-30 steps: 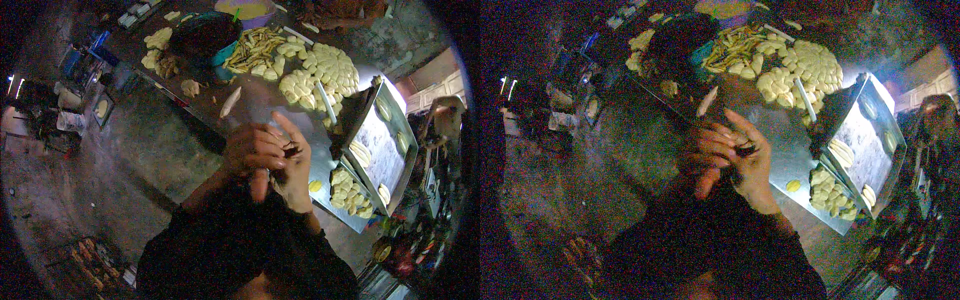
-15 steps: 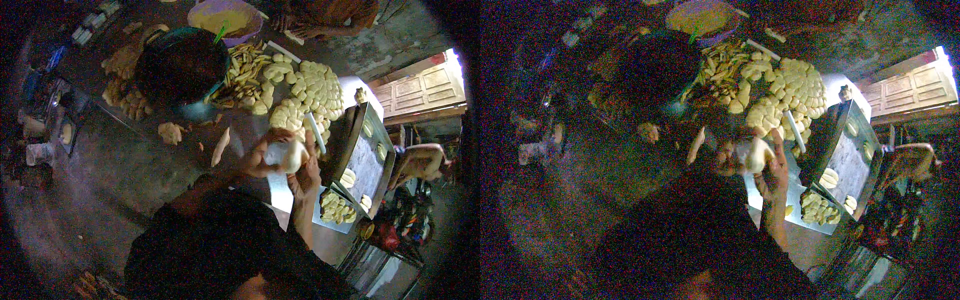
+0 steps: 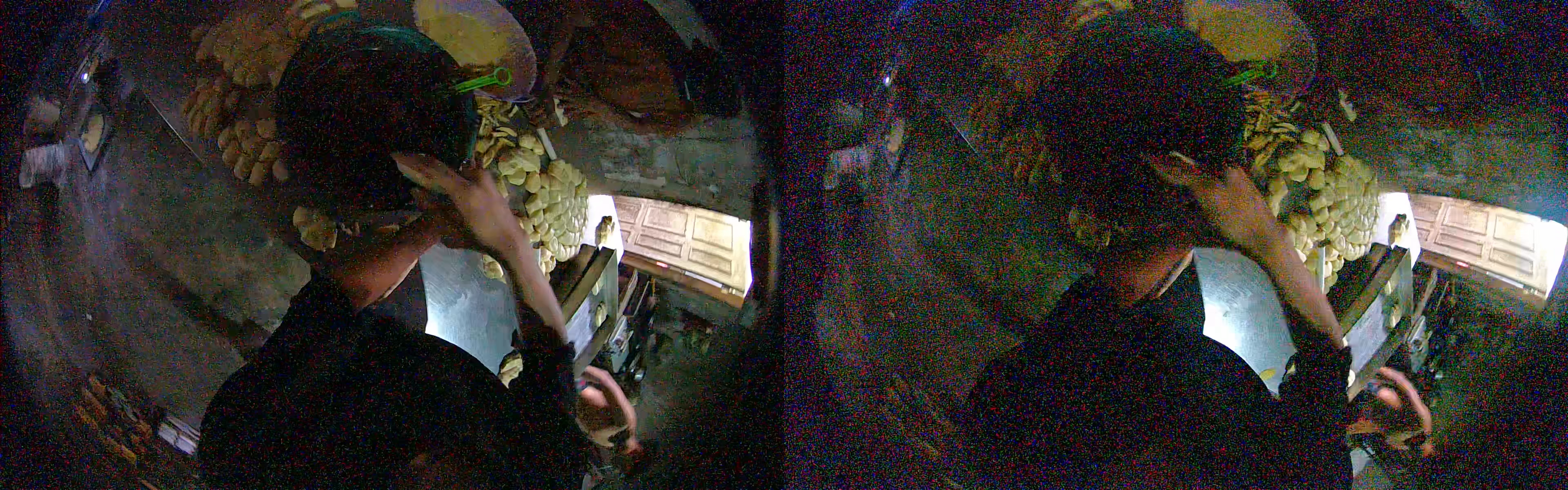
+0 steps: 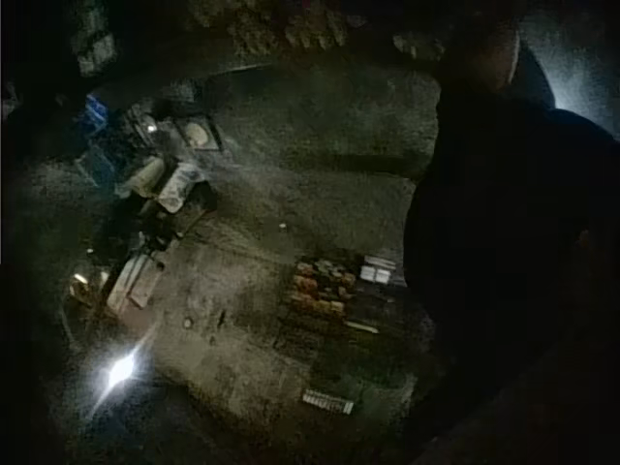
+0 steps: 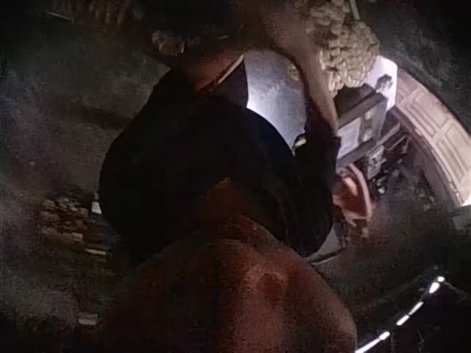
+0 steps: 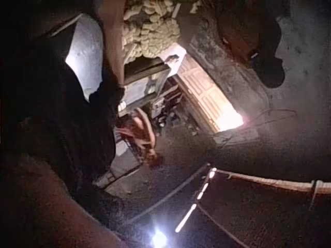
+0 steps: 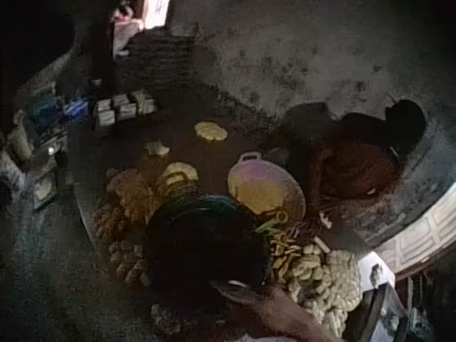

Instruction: The person flattens pieces of dough one at a time using a rolling pin on a metal table, places filling inside by hand, and rolls each piece into an elongated shape.

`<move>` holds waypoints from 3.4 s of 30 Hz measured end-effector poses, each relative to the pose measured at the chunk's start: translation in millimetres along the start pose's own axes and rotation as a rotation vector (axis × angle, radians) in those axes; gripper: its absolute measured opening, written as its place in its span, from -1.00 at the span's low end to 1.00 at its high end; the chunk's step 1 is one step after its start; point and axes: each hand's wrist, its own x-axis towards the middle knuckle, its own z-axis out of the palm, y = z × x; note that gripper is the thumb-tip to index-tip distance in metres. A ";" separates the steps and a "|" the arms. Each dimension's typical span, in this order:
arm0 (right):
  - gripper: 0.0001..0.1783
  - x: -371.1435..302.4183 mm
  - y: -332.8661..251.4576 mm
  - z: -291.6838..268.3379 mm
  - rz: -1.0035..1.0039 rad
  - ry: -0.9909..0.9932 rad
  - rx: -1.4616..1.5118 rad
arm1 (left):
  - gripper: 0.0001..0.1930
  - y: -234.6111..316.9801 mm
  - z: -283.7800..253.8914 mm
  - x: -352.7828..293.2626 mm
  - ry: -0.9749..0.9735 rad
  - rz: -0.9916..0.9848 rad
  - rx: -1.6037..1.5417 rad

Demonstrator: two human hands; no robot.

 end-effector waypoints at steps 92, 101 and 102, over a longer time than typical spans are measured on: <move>-0.58 -325.5 45.4 244.1 1.368 0.625 -0.017 | -0.32 114.4 -37.6 -204.5 -0.431 -0.140 0.149; -0.13 -315.6 61.1 247.0 1.442 0.564 0.149 | -0.16 100.2 -25.8 -188.8 -0.590 -0.009 0.130; -0.17 -316.2 62.5 248.1 1.446 0.601 0.067 | -0.16 97.6 -22.8 -190.1 -0.577 -0.027 0.130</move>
